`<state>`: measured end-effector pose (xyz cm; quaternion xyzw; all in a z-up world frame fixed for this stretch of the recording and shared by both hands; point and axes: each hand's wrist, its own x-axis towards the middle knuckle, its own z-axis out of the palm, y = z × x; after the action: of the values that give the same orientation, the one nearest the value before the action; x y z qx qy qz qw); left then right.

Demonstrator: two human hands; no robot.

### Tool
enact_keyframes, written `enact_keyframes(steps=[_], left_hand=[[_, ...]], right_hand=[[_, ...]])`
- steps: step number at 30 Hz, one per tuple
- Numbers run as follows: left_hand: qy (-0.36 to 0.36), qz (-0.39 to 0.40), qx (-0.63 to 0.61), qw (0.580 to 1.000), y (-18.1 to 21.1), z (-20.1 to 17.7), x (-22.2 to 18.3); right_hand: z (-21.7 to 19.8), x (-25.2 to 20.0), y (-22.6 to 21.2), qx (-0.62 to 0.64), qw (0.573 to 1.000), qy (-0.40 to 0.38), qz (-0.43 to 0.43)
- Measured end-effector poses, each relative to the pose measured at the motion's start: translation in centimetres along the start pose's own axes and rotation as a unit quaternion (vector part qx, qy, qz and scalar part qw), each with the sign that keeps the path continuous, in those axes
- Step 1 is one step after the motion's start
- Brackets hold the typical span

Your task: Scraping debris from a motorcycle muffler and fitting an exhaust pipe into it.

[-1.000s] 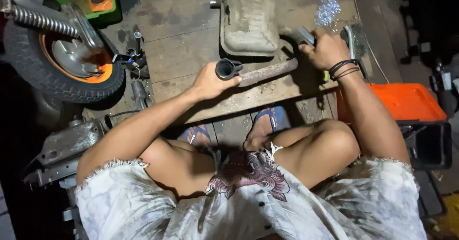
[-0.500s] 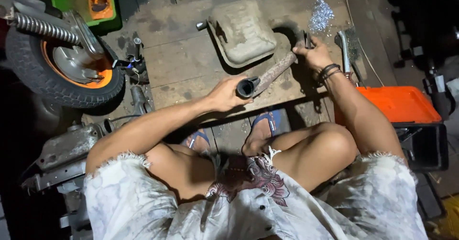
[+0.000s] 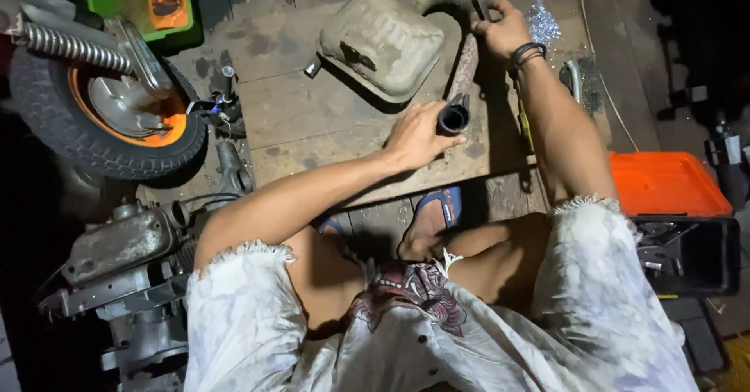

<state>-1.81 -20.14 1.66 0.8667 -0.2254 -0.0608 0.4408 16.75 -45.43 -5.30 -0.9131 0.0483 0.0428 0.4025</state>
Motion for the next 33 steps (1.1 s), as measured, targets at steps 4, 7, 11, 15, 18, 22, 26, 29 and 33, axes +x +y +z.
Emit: enact_keyframes(steps=[4,7,11,15,18,22,26,29,33], left_hand=[[-0.03,0.011,-0.012,0.999,-0.6,2.4,1.3],[-0.035,0.01,-0.025,0.999,-0.4,3.9,2.7],[-0.054,0.024,-0.003,0.998,-0.2,5.0,4.8],[-0.091,0.089,0.072,0.989,0.0,-1.1,4.5],[0.042,0.19,0.307,0.932,-2.2,-6.8,4.6],[-0.005,0.099,0.413,0.905,-6.2,-9.5,3.5],[-0.01,0.142,0.403,0.904,-7.6,-9.2,3.4],[0.019,0.2,0.391,0.898,-7.6,-9.2,3.0],[-0.023,0.201,0.381,0.902,-8.0,-9.4,3.8]], right_hand=[[-1.4,-1.1,-1.4,-0.057,0.997,-0.042,-0.039],[-3.4,-3.4,-2.4,-0.116,0.99,-0.048,-0.06],[-6.5,-8.5,-7.1,0.02,0.997,-0.046,-0.065],[-7.9,-11.5,-8.4,-0.036,0.985,-0.007,-0.168],[-7.7,-14.6,-9.9,-0.162,0.968,0.003,-0.193],[-4.1,-19.9,-12.1,-0.217,0.959,-0.104,-0.148],[-0.5,-20.4,-9.1,-0.197,0.972,-0.101,-0.078],[0.8,-20.1,-8.3,-0.108,0.99,-0.081,-0.029],[2.0,-20.0,-9.1,-0.104,0.991,-0.087,-0.002]])
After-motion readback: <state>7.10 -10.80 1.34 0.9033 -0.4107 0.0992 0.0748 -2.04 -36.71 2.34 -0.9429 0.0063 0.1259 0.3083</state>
